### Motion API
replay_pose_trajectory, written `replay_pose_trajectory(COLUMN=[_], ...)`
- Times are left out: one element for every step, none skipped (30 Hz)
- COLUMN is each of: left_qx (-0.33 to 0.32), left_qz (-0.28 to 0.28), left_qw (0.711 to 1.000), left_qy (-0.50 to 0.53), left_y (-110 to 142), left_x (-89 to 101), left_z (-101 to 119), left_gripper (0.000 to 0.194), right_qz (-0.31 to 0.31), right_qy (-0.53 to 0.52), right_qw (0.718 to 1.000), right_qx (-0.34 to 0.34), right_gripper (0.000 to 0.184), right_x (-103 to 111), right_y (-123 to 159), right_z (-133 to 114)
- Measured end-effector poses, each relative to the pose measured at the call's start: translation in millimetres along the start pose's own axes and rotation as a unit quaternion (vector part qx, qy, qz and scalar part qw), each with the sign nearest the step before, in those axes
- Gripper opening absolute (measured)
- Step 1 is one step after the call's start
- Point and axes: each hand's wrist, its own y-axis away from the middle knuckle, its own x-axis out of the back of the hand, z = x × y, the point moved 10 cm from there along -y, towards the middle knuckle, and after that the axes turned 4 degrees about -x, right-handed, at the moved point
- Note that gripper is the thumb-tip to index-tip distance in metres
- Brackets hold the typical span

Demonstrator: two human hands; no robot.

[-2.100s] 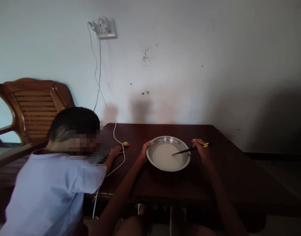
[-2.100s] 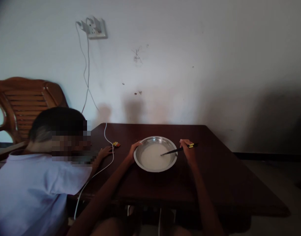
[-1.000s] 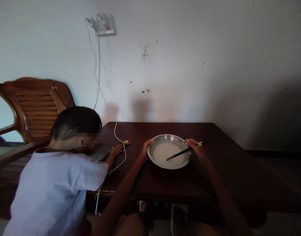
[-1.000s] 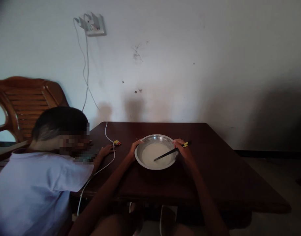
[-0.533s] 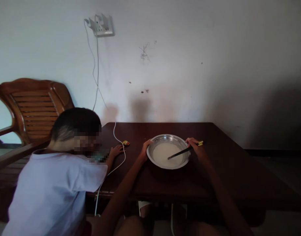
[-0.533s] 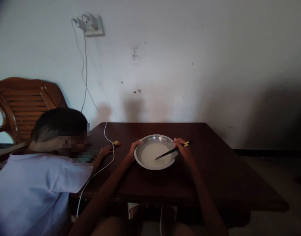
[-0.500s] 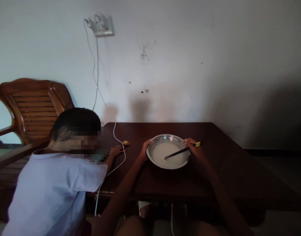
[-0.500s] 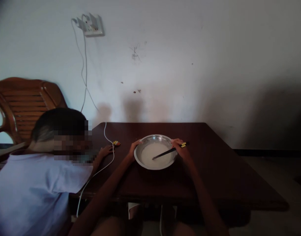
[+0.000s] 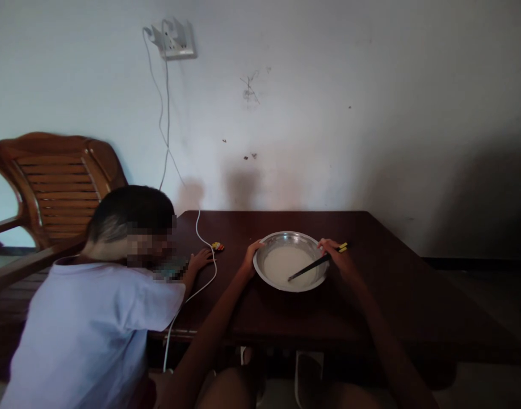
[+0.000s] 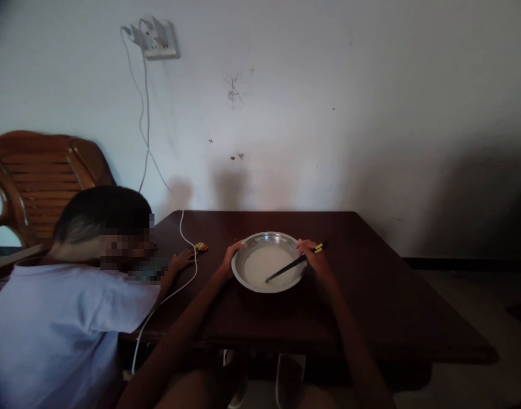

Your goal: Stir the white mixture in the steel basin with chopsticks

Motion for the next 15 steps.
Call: replay_pose_trajectory(left_qx=[0.005, 0.008, 0.008, 0.008, 0.007, 0.007, 0.005, 0.000, -0.006, -0.014, -0.020, -0.022, -0.018, -0.011, -0.004], left_qz=[-0.003, -0.005, -0.006, -0.006, -0.006, -0.004, -0.001, 0.004, 0.008, 0.011, 0.013, 0.012, 0.009, 0.003, -0.002], left_qw=[1.000, 1.000, 1.000, 1.000, 1.000, 1.000, 1.000, 1.000, 1.000, 1.000, 1.000, 1.000, 1.000, 1.000, 1.000], left_qy=[0.000, 0.002, 0.005, 0.008, 0.009, 0.008, 0.007, 0.004, 0.001, -0.002, -0.003, -0.004, -0.004, -0.004, -0.002], left_y=[0, -1, -1, -1, 0, 1, 2, 4, 5, 7, 7, 8, 7, 6, 4], left_x=[-0.9, -1.6, -2.2, -2.9, -3.6, -4.0, -4.3, -4.4, -4.4, -4.5, -4.6, -5.0, -5.6, -6.2, -6.4], left_z=[-1, -1, -1, -1, 0, 1, 2, 4, 6, 8, 10, 11, 10, 8, 6], left_gripper=[0.039, 0.039, 0.039, 0.038, 0.037, 0.036, 0.034, 0.032, 0.030, 0.028, 0.027, 0.026, 0.027, 0.028, 0.031], right_qz=[-0.027, -0.040, -0.040, -0.027, -0.005, 0.022, 0.050, 0.074, 0.087, 0.088, 0.076, 0.054, 0.023, -0.009, -0.037], right_qy=[0.025, 0.049, 0.069, 0.083, 0.090, 0.090, 0.085, 0.076, 0.064, 0.052, 0.042, 0.038, 0.042, 0.050, 0.062], right_qw=[0.999, 0.997, 0.995, 0.994, 0.994, 0.995, 0.995, 0.994, 0.994, 0.995, 0.996, 0.998, 0.999, 0.998, 0.996], right_qx=[0.018, 0.036, 0.052, 0.060, 0.058, 0.047, 0.031, 0.013, 0.000, -0.006, -0.004, 0.005, 0.019, 0.035, 0.051], right_gripper=[0.052, 0.050, 0.049, 0.049, 0.049, 0.050, 0.050, 0.050, 0.050, 0.051, 0.051, 0.052, 0.051, 0.050, 0.049], right_x=[-11, -18, -22, -21, -16, -8, 2, 12, 20, 24, 24, 19, 11, 1, -9], right_y=[1, 2, 2, 1, 0, -2, -3, -4, -4, -4, -3, -3, -1, 1, 3], right_z=[-4, -8, -11, -12, -10, -7, -3, 2, 5, 6, 5, 2, -2, -6, -10])
